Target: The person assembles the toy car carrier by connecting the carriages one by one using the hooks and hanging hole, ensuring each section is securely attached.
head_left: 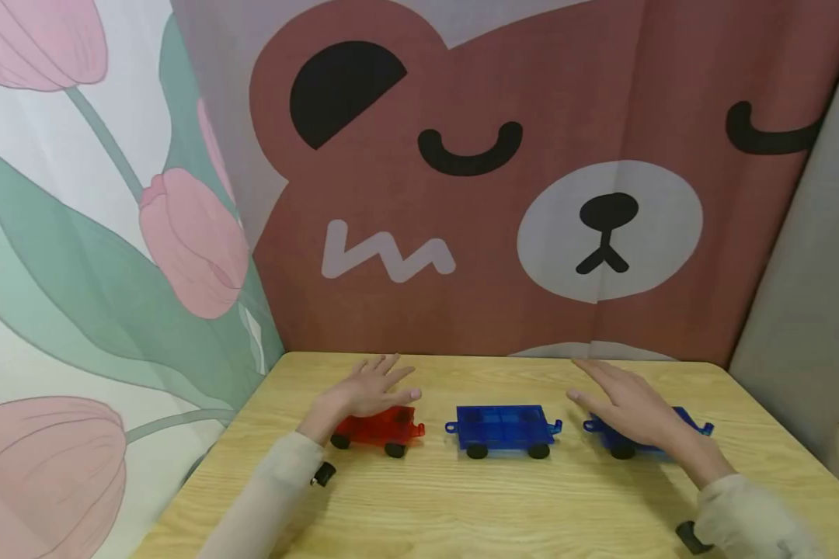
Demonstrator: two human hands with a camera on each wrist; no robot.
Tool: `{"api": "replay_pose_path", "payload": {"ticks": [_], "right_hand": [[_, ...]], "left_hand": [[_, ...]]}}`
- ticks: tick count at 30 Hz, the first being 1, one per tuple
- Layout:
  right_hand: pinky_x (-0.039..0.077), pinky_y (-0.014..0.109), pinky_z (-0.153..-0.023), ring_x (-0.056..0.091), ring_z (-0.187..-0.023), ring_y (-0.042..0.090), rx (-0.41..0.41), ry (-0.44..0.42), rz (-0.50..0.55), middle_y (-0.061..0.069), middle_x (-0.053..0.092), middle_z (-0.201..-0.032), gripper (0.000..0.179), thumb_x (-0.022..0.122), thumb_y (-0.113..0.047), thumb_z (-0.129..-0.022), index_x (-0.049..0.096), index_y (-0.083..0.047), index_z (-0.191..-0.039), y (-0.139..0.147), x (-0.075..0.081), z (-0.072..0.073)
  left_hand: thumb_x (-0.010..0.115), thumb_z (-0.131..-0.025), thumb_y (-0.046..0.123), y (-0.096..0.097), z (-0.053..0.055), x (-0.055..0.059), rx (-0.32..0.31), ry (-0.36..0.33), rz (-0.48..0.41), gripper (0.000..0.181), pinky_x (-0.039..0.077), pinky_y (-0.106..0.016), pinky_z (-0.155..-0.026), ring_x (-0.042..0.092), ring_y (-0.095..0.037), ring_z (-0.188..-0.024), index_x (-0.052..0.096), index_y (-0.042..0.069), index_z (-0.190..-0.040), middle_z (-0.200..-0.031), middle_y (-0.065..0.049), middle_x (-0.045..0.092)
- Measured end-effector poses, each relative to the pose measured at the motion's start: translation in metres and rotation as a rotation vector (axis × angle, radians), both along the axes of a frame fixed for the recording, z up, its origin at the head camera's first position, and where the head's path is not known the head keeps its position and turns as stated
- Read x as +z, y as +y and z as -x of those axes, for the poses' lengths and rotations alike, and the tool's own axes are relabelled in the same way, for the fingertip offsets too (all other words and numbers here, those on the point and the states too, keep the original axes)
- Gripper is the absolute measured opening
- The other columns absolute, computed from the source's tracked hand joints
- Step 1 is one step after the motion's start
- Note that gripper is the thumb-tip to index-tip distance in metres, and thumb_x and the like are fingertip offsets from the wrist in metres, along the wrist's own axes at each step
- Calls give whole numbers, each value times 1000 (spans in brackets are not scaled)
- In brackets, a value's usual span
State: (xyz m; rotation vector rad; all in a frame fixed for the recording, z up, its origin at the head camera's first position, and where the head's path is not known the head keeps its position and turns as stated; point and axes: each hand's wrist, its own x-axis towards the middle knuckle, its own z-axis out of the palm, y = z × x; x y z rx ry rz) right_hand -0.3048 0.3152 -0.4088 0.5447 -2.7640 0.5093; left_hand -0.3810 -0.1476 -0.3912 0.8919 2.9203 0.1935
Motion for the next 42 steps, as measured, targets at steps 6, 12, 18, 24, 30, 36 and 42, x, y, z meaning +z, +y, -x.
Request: {"api": "replay_pose_path", "payload": {"ticks": [6, 12, 18, 24, 30, 36, 42], "right_hand": [[36, 70, -101, 45, -135, 44, 44, -43, 50, 17, 48, -150, 71, 52, -60, -101, 47, -13, -153, -30, -4, -2], [40, 67, -100, 48, -134, 38, 81, -53, 128, 10, 52, -148, 65, 60, -57, -98, 53, -17, -149, -50, 0, -7], [42, 63, -100, 51, -132, 36, 111, -81, 148, 8, 55, -145, 67, 65, -57, -95, 56, -16, -147, -65, -6, -9], [43, 62, -100, 49, -133, 38, 156, -188, 110, 12, 51, -148, 78, 65, -63, -92, 51, -13, -150, -77, -20, -5], [37, 65, -104, 39, -140, 41, 194, -281, 93, 16, 40, -156, 83, 65, -63, -91, 45, -13, -154, -82, -24, -2], [35, 66, -105, 35, -142, 44, 271, -303, 46, 20, 35, -158, 80, 66, -58, -94, 44, -11, -155, -85, -24, -4], [38, 63, -104, 35, -142, 43, 310, -246, -4, 18, 37, -157, 76, 72, -48, -94, 46, -10, -154, -87, -26, -4]], "left_hand": [[45, -95, 74, -9, -12, 8, -55, -89, -21, 76, 20, -62, -115, 36, -31, -144, 50, 24, -153, -157, -6, 42], [67, -84, 72, -22, -22, 12, -100, -109, 6, 89, 23, -60, -115, 35, -30, -144, 45, 25, -155, -156, -2, 43], [79, -77, 66, -29, -27, 6, -112, -137, 24, 100, 24, -64, -113, 34, -32, -144, 39, 25, -158, -158, -4, 40], [84, -79, 53, -28, -24, -3, -130, -210, -12, 91, 37, -56, -109, 41, -28, -138, 43, 24, -156, -154, -1, 44], [85, -83, 43, -20, -18, -3, -185, -219, -38, 77, 50, -38, -96, 53, -15, -117, 52, 20, -149, -136, 8, 56], [84, -84, 45, -14, -20, 0, -195, -229, -42, 77, 49, -38, -97, 55, -14, -114, 53, 17, -148, -133, 7, 58], [84, -84, 44, -11, -19, -2, -168, -227, -48, 77, 49, -39, -97, 55, -17, -115, 52, 17, -148, -131, 6, 59]]}}
